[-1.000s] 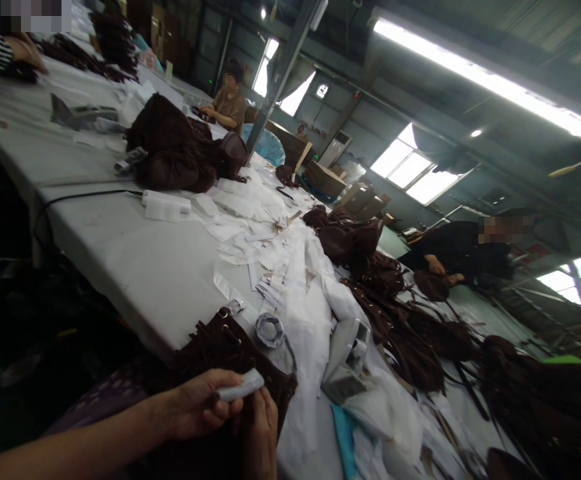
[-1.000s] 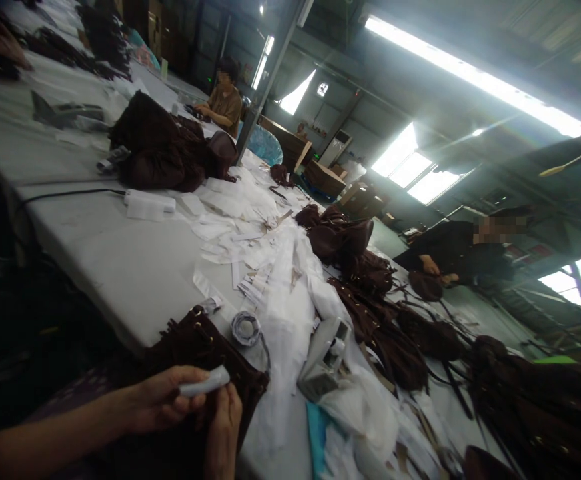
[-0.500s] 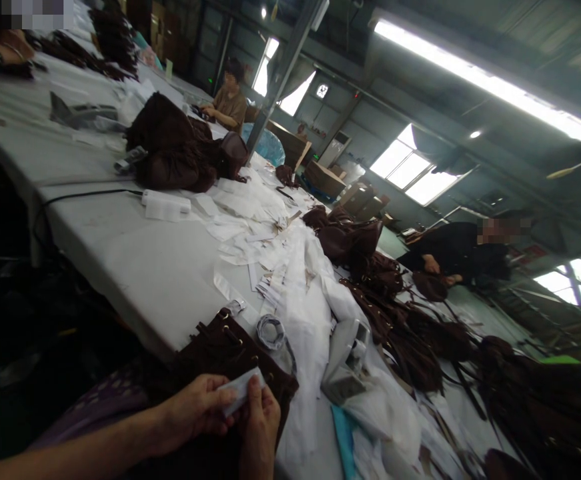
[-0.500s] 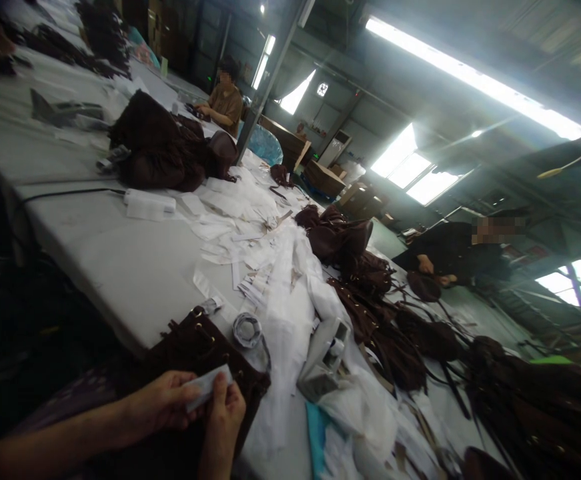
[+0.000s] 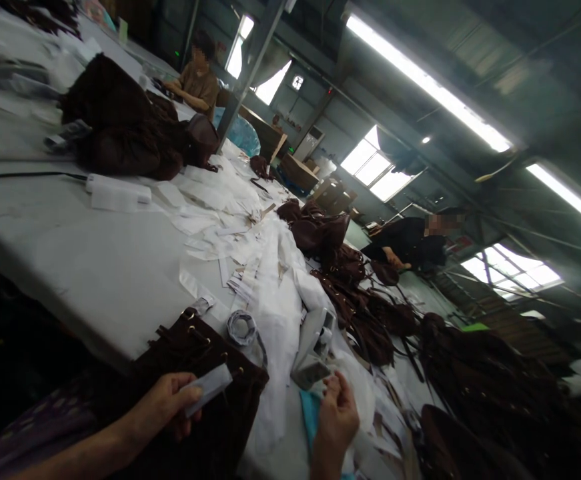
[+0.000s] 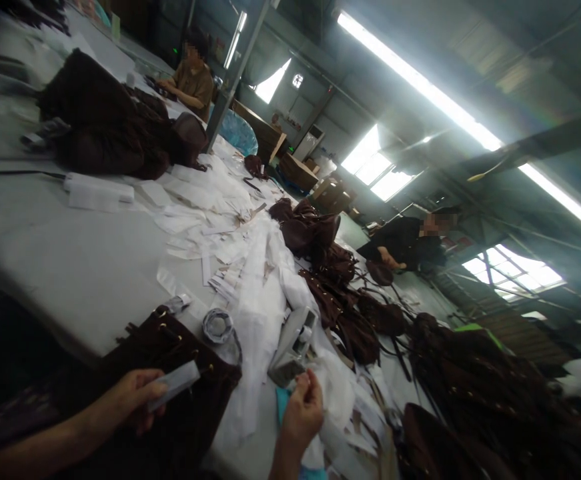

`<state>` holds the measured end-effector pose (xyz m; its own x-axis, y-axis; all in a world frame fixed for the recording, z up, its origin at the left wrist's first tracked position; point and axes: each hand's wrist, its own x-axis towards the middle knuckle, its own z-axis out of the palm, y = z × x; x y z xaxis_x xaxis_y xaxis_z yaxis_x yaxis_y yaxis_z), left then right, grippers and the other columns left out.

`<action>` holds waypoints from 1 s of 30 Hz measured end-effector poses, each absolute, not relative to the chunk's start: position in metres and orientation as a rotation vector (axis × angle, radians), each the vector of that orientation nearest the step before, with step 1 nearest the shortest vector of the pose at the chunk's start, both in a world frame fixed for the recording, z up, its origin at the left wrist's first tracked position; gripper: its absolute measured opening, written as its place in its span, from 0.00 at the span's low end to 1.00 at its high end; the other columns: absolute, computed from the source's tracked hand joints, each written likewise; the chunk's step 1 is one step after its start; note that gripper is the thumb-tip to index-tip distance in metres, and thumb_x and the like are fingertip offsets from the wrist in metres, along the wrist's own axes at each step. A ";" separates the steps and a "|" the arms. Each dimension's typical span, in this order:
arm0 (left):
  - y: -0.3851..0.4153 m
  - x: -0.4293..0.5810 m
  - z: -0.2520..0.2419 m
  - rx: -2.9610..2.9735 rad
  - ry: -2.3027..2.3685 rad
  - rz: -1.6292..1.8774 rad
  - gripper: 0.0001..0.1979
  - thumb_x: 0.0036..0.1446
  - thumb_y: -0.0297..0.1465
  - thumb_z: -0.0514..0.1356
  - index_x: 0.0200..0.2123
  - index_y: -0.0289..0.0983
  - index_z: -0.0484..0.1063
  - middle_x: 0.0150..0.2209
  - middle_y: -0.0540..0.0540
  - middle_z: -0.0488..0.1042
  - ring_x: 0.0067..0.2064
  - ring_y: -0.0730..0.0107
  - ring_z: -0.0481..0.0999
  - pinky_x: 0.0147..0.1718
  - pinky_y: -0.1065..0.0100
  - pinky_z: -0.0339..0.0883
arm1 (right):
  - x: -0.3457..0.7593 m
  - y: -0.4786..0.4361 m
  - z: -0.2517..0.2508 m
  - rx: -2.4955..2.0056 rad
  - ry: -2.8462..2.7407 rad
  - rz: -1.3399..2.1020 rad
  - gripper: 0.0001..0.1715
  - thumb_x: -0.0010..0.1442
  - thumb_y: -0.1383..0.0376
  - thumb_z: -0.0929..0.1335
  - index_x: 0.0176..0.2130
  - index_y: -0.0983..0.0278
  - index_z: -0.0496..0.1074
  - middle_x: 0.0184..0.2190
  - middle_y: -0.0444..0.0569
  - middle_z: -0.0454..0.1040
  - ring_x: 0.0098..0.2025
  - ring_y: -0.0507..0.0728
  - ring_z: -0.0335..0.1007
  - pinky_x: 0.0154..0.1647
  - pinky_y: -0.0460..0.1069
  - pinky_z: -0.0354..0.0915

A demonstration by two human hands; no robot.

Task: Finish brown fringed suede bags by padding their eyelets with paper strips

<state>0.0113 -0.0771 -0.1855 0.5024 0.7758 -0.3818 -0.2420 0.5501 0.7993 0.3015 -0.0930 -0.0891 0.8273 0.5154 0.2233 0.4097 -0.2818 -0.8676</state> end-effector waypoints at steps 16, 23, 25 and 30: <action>-0.074 0.000 -0.173 0.686 0.756 0.698 0.17 0.49 0.43 0.62 0.31 0.34 0.68 0.22 0.50 0.73 0.19 0.76 0.67 0.17 0.76 0.57 | 0.155 -0.120 -0.130 -1.792 -0.889 1.052 0.27 0.47 0.44 0.70 0.26 0.66 0.76 0.17 0.44 0.69 0.16 0.49 0.58 0.15 0.44 0.55; -0.072 -0.001 -0.175 0.602 0.739 0.664 0.15 0.49 0.41 0.62 0.30 0.33 0.69 0.22 0.50 0.72 0.17 0.78 0.65 0.15 0.77 0.54 | 0.140 -0.118 -0.140 -1.679 -0.734 1.171 0.29 0.44 0.42 0.71 0.26 0.67 0.72 0.18 0.40 0.66 0.14 0.44 0.50 0.13 0.42 0.47; -0.070 -0.001 -0.174 0.592 0.728 0.645 0.15 0.48 0.41 0.62 0.29 0.33 0.70 0.21 0.50 0.72 0.17 0.78 0.64 0.14 0.77 0.53 | 0.136 -0.115 -0.144 -1.649 -0.751 1.174 0.30 0.46 0.42 0.71 0.27 0.67 0.72 0.18 0.41 0.66 0.15 0.44 0.50 0.14 0.42 0.48; -0.068 0.000 -0.174 0.594 0.730 0.632 0.15 0.48 0.40 0.61 0.30 0.32 0.72 0.20 0.50 0.72 0.16 0.78 0.64 0.14 0.77 0.53 | 0.135 -0.112 -0.154 -1.621 -0.766 1.149 0.29 0.48 0.44 0.70 0.31 0.68 0.74 0.20 0.42 0.67 0.16 0.45 0.52 0.15 0.42 0.50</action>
<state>-0.0002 -0.0677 -0.1740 0.5818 0.6996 -0.4149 -0.3104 0.6625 0.6817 0.1347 -0.1120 -0.1537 0.3562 0.8767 -0.3232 -0.0386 -0.3318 -0.9425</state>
